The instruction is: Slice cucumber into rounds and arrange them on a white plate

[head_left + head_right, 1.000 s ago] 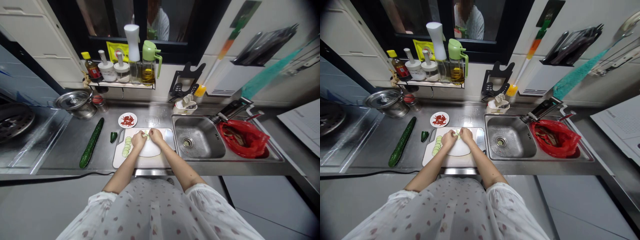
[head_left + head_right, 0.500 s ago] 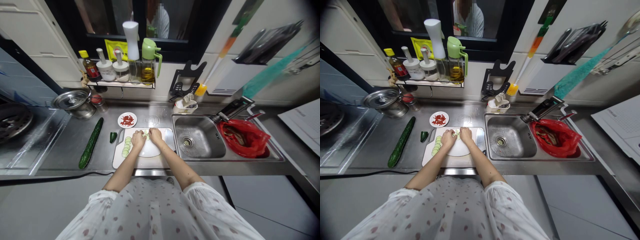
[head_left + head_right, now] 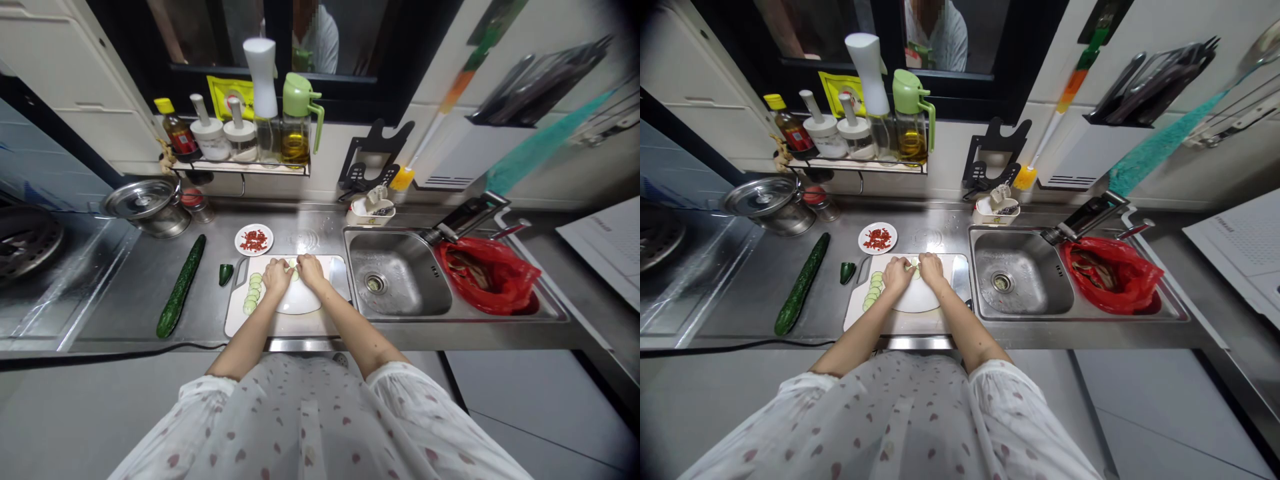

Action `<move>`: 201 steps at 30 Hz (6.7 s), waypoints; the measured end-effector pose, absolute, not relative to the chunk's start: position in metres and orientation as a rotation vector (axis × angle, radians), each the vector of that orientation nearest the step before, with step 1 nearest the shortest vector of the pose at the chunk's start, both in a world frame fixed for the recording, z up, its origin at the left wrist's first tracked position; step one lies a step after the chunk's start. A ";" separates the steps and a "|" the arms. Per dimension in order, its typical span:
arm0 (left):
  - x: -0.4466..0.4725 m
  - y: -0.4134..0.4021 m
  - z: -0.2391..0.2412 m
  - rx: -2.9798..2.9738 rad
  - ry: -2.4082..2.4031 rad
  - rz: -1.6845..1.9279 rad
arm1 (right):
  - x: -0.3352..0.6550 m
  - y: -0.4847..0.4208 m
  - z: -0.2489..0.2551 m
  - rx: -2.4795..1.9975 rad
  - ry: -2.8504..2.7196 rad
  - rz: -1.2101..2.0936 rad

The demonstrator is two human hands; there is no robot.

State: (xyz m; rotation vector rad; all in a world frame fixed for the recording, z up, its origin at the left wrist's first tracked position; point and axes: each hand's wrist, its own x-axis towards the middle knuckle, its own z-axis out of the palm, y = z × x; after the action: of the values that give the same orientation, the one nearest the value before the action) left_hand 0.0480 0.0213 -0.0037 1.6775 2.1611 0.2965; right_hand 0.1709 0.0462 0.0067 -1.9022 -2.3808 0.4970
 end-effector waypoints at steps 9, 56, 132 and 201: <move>0.047 0.026 -0.007 1.659 2.170 0.285 | 0.175 0.045 0.009 -1.979 -2.316 0.441; 0.049 0.025 -0.010 1.630 2.200 0.342 | 0.186 0.029 0.006 -2.100 -2.246 0.404; -0.054 -0.119 -0.013 1.220 2.243 0.654 | 0.197 -0.103 0.013 -1.784 -1.947 0.506; 0.029 -0.048 0.096 0.794 1.227 1.201 | 0.183 -0.046 0.081 -1.197 -1.827 0.729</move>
State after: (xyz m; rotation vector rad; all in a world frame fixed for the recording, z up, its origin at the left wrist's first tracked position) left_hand 0.0291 -0.0480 0.0957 0.7943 1.2271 1.2011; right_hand 0.1829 -0.0461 0.0814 -1.1968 -1.8267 0.7295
